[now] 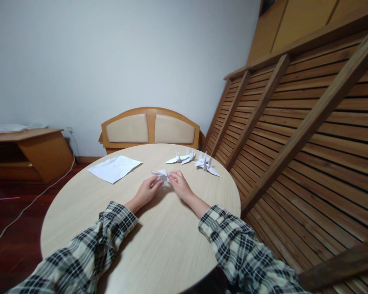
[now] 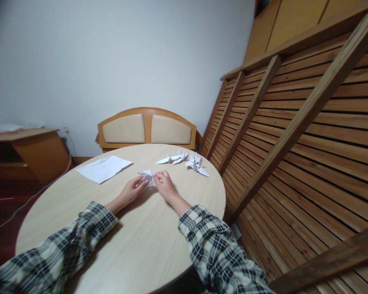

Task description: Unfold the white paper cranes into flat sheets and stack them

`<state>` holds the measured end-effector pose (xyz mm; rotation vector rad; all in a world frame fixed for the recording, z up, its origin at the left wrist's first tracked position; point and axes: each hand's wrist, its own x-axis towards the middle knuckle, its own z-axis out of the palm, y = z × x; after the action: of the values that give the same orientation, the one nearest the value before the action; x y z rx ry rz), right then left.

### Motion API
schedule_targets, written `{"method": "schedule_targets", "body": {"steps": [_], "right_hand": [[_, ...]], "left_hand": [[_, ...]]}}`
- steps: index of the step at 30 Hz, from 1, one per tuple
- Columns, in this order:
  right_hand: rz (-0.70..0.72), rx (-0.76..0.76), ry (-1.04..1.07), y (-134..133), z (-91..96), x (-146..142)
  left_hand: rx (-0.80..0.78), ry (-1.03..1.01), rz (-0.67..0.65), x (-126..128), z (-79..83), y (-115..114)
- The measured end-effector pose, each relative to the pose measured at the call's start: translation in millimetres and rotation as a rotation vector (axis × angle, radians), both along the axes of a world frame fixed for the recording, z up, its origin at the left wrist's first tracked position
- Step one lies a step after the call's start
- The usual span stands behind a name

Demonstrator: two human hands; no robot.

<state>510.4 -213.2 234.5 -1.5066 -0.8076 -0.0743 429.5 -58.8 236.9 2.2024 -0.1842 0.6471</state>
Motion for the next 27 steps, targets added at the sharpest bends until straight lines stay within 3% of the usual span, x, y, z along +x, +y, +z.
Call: {"method": "schedule_targets", "body": {"steps": [5, 10, 15, 20, 24, 27], "right_hand": [[0.058, -0.025, -0.014, 0.3, -2.1, -4.0], [0.043, -0.023, -0.018, 0.7, -2.2, 0.0], [0.014, -0.028, -0.036, 1.6, -3.4, 3.7], [-0.050, -0.084, -0.080, 1.1, 0.1, 3.8], [-0.011, -0.103, -0.120, 1.1, 1.4, 0.5], [0.034, -0.096, -0.159, 1.2, 1.3, -2.3]], "left_hand": [[-0.079, -0.029, -0.002, 1.8, -0.9, 1.5], [-0.045, -0.019, 0.007, 3.6, -4.2, 2.9], [0.131, -0.081, 0.176, 3.5, -3.0, 5.6], [0.157, -0.211, 0.263, 0.9, 2.1, 5.9], [0.083, -0.234, 0.219, 3.2, 0.0, 6.7], [-0.061, -0.110, 0.078, 5.5, -2.9, 6.2]]}}
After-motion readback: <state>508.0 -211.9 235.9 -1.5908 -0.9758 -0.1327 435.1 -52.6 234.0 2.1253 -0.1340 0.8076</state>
